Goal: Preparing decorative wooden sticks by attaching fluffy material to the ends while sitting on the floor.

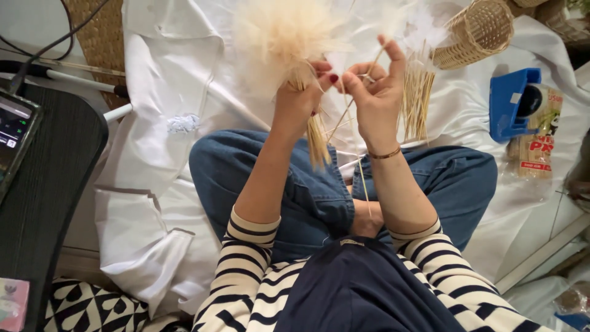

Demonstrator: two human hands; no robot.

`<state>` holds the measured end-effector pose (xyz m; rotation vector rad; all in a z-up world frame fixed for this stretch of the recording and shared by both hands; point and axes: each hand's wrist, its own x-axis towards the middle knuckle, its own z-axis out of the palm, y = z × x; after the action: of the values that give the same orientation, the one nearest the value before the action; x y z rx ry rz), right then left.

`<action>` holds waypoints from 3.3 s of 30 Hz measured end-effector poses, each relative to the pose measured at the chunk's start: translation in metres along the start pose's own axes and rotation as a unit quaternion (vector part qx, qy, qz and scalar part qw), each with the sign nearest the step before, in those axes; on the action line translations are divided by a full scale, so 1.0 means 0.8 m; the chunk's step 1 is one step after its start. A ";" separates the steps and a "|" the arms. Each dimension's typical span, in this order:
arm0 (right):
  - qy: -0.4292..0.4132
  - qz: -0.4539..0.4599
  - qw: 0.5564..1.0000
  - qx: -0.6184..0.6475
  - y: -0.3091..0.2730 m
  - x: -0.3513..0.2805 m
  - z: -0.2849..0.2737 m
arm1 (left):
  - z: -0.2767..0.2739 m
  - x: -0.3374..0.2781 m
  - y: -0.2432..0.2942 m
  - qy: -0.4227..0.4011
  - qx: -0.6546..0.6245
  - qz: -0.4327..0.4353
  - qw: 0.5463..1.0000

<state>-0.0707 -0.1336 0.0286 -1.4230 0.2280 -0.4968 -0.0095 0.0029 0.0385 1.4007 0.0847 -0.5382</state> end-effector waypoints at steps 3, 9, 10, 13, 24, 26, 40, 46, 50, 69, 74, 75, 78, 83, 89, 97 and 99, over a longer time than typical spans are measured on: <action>0.006 -0.156 0.985 -0.078 0.010 0.010 -0.008 | 0.008 0.020 -0.041 -0.072 -0.039 -0.011 0.997; -0.007 -0.181 0.979 -0.098 0.008 -0.004 0.006 | 0.026 0.023 -0.064 -0.056 -0.115 0.015 0.992; -0.008 -0.183 0.978 -0.097 0.019 0.002 0.001 | 0.028 0.026 -0.067 -0.056 -0.115 0.018 0.992; 0.018 -0.192 0.980 -0.048 0.022 0.009 -0.001 | 0.029 0.029 -0.070 -0.015 -0.194 0.103 0.975; -0.051 0.086 0.984 0.148 -0.041 0.014 -0.004 | 0.008 0.011 -0.051 -0.218 -0.162 0.089 0.958; -0.055 0.089 0.982 0.156 -0.044 0.012 -0.004 | 0.006 0.008 -0.048 -0.253 -0.188 0.101 0.943; -0.129 0.063 0.970 0.195 -0.026 0.016 -0.040 | 0.015 0.017 -0.072 -0.290 -0.228 0.041 0.929; -0.098 0.078 0.982 0.143 -0.029 0.014 -0.045 | 0.011 0.001 -0.048 -0.307 -0.176 0.095 0.930; -0.065 0.047 0.984 0.159 -0.033 0.021 -0.067 | 0.017 -0.003 -0.039 -0.246 -0.004 0.024 0.969; -0.002 0.039 0.997 0.066 -0.046 -0.014 -0.050 | 0.021 0.023 -0.075 -0.278 -0.276 0.038 0.919; -0.046 -0.083 0.995 0.010 -0.014 -0.003 -0.038 | 0.022 0.021 -0.068 -0.271 -0.277 0.058 0.920; -0.051 -0.095 0.994 0.001 -0.016 -0.001 -0.036 | 0.022 0.019 -0.066 -0.267 -0.277 0.065 0.921; -0.001 -0.013 1.000 0.001 -0.029 0.000 -0.025 | 0.022 0.021 -0.070 -0.271 -0.281 0.060 0.919; -0.004 -0.014 1.000 -0.028 -0.028 0.002 -0.025 | 0.023 0.019 -0.072 -0.279 -0.282 0.066 0.916; -0.017 -0.056 0.997 -0.040 -0.013 -0.002 -0.039 | 0.023 0.015 -0.066 -0.264 -0.214 0.056 0.939; -0.036 -0.096 0.992 -0.074 -0.001 -0.002 -0.057 | 0.025 0.010 -0.056 -0.245 -0.160 0.053 0.955; -0.062 -0.068 0.996 0.013 0.010 -0.007 -0.063 | 0.023 0.008 -0.045 -0.240 -0.195 0.059 0.949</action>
<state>-0.0966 -0.1753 0.0126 -1.4434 0.0258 -0.5185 -0.0230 -0.0193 0.0068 0.8553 -0.2726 -0.7066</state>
